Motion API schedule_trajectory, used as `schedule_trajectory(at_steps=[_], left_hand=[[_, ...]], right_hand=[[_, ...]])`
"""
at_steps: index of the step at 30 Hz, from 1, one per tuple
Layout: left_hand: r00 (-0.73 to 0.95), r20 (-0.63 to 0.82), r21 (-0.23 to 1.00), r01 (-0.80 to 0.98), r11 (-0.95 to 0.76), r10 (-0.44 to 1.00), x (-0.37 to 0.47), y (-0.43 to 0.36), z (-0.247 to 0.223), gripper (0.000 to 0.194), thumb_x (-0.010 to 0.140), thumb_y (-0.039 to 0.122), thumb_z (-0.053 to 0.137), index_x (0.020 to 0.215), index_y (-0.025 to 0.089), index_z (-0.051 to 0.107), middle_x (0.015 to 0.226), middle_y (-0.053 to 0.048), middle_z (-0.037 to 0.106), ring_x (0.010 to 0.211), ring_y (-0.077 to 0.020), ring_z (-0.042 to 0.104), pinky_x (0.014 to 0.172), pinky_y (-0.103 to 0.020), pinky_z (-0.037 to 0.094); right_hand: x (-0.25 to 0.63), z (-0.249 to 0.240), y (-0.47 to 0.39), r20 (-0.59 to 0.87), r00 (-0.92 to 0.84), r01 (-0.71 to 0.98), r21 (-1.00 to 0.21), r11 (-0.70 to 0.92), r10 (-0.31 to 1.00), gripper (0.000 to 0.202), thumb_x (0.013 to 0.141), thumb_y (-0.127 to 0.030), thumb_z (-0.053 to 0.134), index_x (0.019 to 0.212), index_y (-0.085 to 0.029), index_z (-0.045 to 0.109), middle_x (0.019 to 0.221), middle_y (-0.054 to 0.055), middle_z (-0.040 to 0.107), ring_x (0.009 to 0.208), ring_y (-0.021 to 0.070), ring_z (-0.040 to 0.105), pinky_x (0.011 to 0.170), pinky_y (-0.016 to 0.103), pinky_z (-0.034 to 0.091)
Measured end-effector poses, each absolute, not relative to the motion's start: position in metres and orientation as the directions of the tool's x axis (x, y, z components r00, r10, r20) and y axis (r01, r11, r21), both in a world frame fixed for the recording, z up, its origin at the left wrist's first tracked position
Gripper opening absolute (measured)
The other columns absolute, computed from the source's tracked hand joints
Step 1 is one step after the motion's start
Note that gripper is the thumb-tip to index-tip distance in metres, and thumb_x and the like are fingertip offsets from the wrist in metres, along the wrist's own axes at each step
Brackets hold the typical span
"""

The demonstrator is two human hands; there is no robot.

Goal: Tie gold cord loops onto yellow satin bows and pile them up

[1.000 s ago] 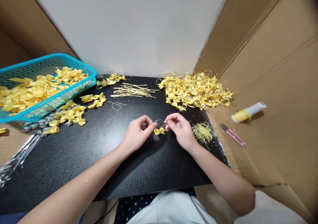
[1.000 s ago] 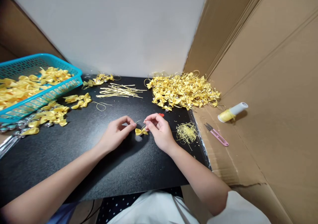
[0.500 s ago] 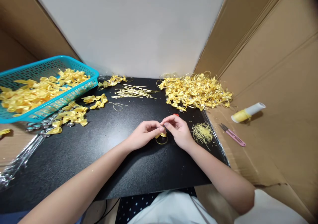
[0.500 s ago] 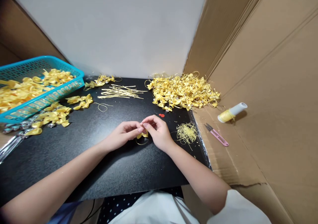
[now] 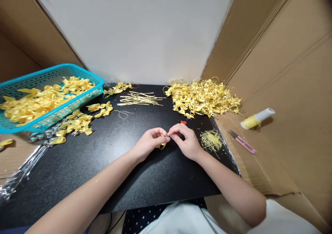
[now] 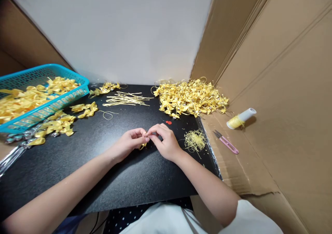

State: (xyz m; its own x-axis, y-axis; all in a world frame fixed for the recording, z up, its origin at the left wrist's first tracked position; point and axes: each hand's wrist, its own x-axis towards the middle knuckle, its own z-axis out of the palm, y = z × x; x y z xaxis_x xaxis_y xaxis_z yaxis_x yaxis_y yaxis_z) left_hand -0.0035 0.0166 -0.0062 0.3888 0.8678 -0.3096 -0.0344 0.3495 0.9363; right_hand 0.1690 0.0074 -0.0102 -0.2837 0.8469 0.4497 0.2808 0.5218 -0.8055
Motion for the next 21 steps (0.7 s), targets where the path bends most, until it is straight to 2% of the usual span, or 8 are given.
schedule_trajectory(at_steps=[3,6,11,16,21], left_hand=[[0.344,-0.291,0.944,-0.047,0.326,0.893,-0.0019,0.0155,-0.0061,0.035,0.059,0.03,0.08,0.075,0.015,0.053,0.062,0.006,0.055,0.053,-0.0053,0.047,0.056,-0.019,0.036],[0.321,-0.254,0.949,-0.098,0.299,0.913,-0.0016,0.0157,-0.0072,0.041,0.057,0.026,0.081,0.086,0.015,0.054,0.063,0.006,0.056,0.055,-0.0058,0.05,0.059,-0.02,0.041],[0.365,-0.264,0.899,-0.243,0.365,0.893,-0.0064,0.0188,-0.0079,0.043,0.058,0.021,0.081,0.092,0.015,0.055,0.063,0.008,0.055,0.052,-0.0036,0.048,0.052,-0.016,0.036],[0.318,-0.358,0.799,-0.381,0.465,0.878,-0.0095,0.0215,-0.0061,0.045,0.059,0.023,0.081,0.096,0.016,0.057,0.076,0.002,0.066,0.063,-0.0063,0.058,0.055,-0.016,0.039],[0.257,-0.281,0.866,-0.348,0.36,0.925,-0.0081,0.0215,-0.0121,0.05,0.058,0.019,0.085,0.1,0.017,0.058,0.087,-0.002,0.071,0.064,-0.007,0.058,0.052,-0.015,0.036]], right_hand=[[0.1678,-0.009,0.0057,0.495,-0.28,0.33,-0.755,0.566,0.823,0.01,0.09,-0.021,0.056,0.082,-0.024,0.062,0.086,0.002,0.066,0.084,0.0178,0.058,0.082,0.037,0.043],[0.1651,-0.0111,0.003,0.512,-0.299,0.367,-0.718,0.592,0.805,0.01,0.09,-0.02,0.057,0.083,-0.024,0.063,0.09,0.003,0.064,0.089,0.0189,0.056,0.086,0.038,0.041],[0.1639,-0.0166,0.0021,0.478,-0.301,0.446,-0.695,0.565,0.825,0.012,0.092,-0.022,0.054,0.083,-0.023,0.063,0.087,0.004,0.06,0.087,0.0195,0.053,0.085,0.038,0.04],[0.1655,-0.0181,0.0036,0.464,-0.308,0.462,-0.69,0.557,0.831,0.014,0.092,-0.022,0.053,0.083,-0.023,0.062,0.086,0.004,0.06,0.086,0.0195,0.053,0.082,0.037,0.04],[0.1692,-0.0147,0.0048,0.47,-0.297,0.473,-0.684,0.556,0.831,0.014,0.093,-0.022,0.053,0.082,-0.022,0.062,0.085,0.004,0.06,0.086,0.0183,0.053,0.083,0.036,0.04]])
